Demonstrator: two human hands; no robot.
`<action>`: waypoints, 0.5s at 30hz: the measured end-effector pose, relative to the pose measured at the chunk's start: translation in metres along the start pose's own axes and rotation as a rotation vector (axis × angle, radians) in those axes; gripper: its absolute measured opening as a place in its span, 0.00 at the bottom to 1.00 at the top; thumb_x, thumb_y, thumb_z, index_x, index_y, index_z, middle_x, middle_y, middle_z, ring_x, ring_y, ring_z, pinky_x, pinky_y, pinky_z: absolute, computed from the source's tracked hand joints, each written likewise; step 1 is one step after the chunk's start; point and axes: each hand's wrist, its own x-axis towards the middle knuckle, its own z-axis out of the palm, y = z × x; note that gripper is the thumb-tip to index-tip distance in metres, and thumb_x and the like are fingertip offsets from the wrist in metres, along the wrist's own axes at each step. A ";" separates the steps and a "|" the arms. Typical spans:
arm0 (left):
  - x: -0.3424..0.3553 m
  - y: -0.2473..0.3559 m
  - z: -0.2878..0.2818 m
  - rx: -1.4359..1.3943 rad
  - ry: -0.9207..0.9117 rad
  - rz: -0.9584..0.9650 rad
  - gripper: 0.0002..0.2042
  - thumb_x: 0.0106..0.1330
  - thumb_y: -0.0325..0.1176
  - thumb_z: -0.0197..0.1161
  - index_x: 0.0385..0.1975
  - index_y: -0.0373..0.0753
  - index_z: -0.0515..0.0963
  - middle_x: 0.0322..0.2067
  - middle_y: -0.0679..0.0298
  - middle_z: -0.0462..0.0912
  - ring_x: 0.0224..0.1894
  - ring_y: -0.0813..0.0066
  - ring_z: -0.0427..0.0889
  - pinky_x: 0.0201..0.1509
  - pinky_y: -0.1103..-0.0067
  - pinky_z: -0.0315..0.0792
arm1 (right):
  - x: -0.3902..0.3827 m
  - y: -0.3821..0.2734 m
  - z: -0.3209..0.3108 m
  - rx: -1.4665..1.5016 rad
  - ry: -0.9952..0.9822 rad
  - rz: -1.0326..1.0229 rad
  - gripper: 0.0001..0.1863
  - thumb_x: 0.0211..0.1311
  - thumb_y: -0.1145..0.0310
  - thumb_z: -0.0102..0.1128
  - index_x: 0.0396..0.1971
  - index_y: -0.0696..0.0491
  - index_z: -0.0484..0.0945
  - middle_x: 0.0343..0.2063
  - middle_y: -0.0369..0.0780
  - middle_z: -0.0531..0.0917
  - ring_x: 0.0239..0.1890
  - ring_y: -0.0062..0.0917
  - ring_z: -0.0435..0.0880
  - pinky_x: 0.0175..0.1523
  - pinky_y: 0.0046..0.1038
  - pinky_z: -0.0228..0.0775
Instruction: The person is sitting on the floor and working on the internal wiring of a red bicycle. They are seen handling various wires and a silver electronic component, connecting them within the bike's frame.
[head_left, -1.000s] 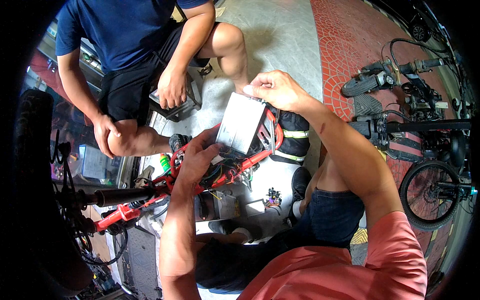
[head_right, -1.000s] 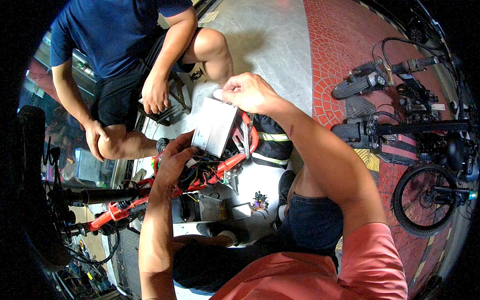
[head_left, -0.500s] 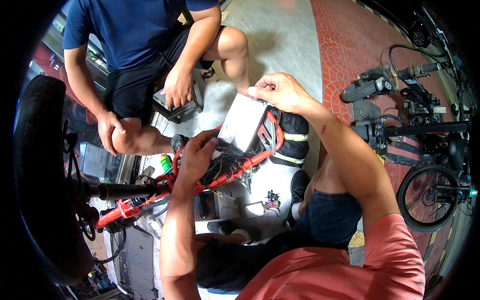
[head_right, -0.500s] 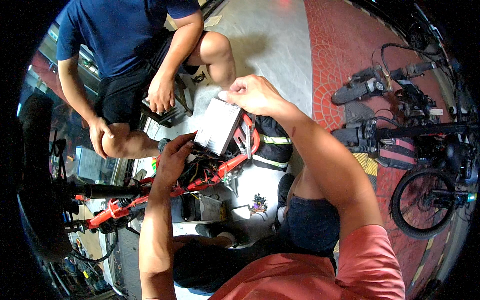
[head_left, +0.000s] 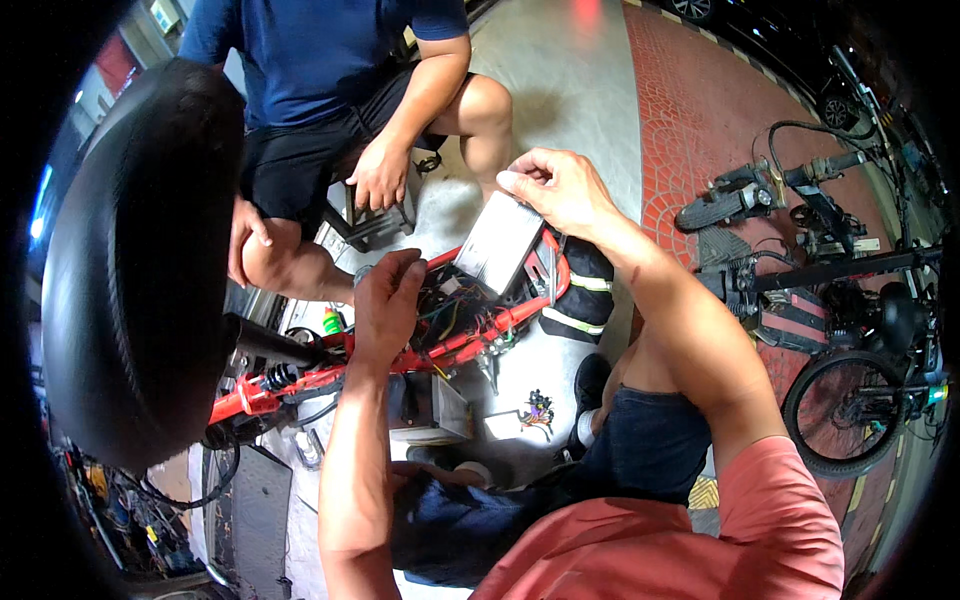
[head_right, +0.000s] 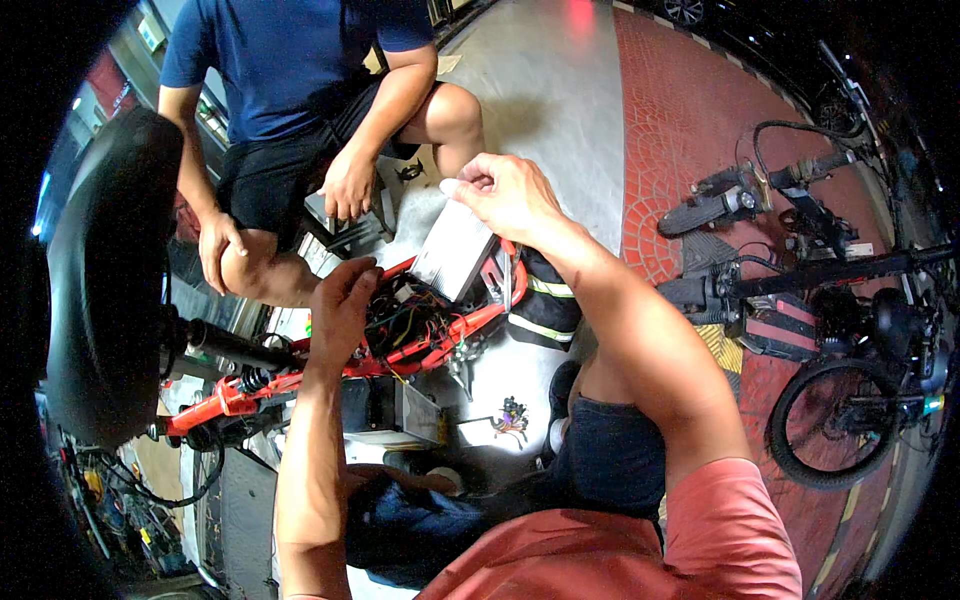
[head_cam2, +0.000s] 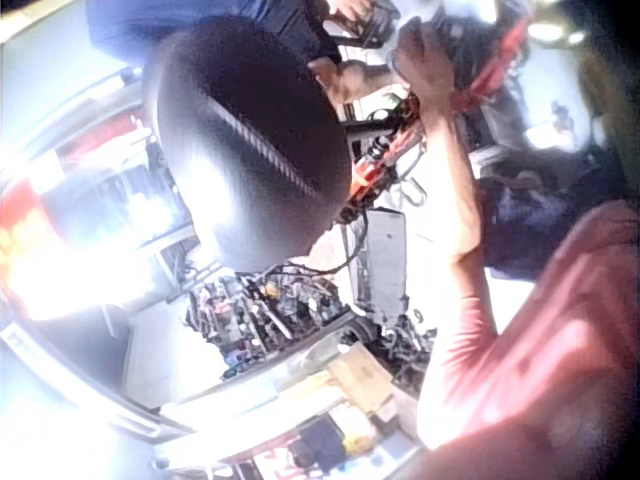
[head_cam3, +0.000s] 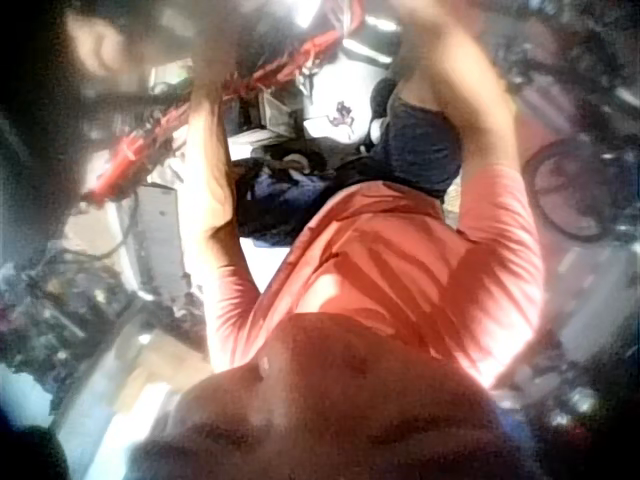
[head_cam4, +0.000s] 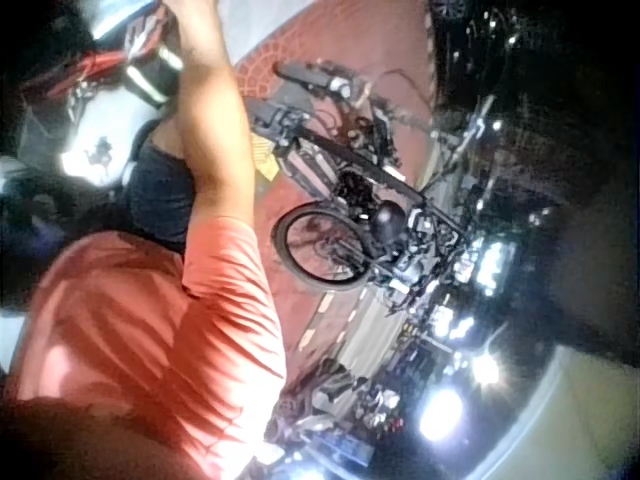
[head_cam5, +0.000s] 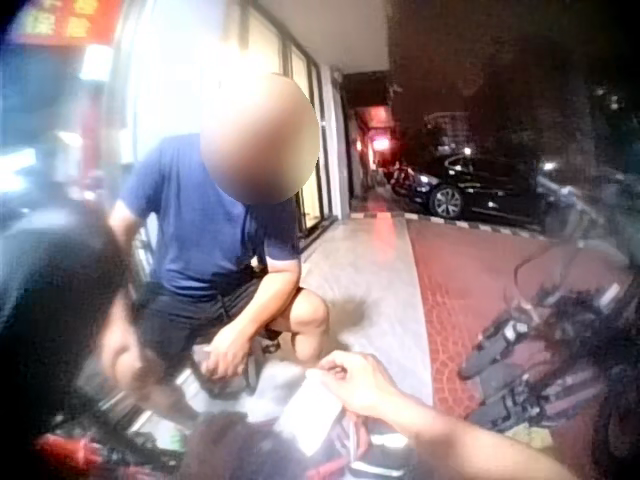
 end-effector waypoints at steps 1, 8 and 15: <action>-0.002 0.010 -0.004 0.066 -0.018 -0.050 0.16 0.76 0.37 0.64 0.49 0.27 0.82 0.33 0.55 0.88 0.35 0.71 0.84 0.43 0.74 0.77 | -0.004 -0.007 0.000 -0.018 0.036 -0.030 0.23 0.67 0.52 0.71 0.44 0.60 0.88 0.32 0.42 0.91 0.36 0.23 0.88 0.45 0.29 0.80; -0.031 0.023 -0.034 0.246 -0.069 -0.043 0.10 0.74 0.30 0.65 0.47 0.29 0.81 0.35 0.52 0.87 0.41 0.69 0.87 0.47 0.73 0.78 | -0.044 -0.063 0.008 -0.029 0.032 -0.319 0.22 0.65 0.56 0.73 0.44 0.62 0.87 0.28 0.47 0.88 0.30 0.28 0.88 0.40 0.33 0.80; -0.063 0.006 -0.041 0.188 -0.051 0.020 0.13 0.71 0.28 0.62 0.52 0.31 0.82 0.46 0.45 0.86 0.52 0.45 0.86 0.56 0.62 0.78 | -0.058 -0.068 0.025 0.087 0.068 -0.416 0.14 0.68 0.62 0.72 0.37 0.60 0.86 0.19 0.41 0.83 0.21 0.21 0.80 0.29 0.29 0.73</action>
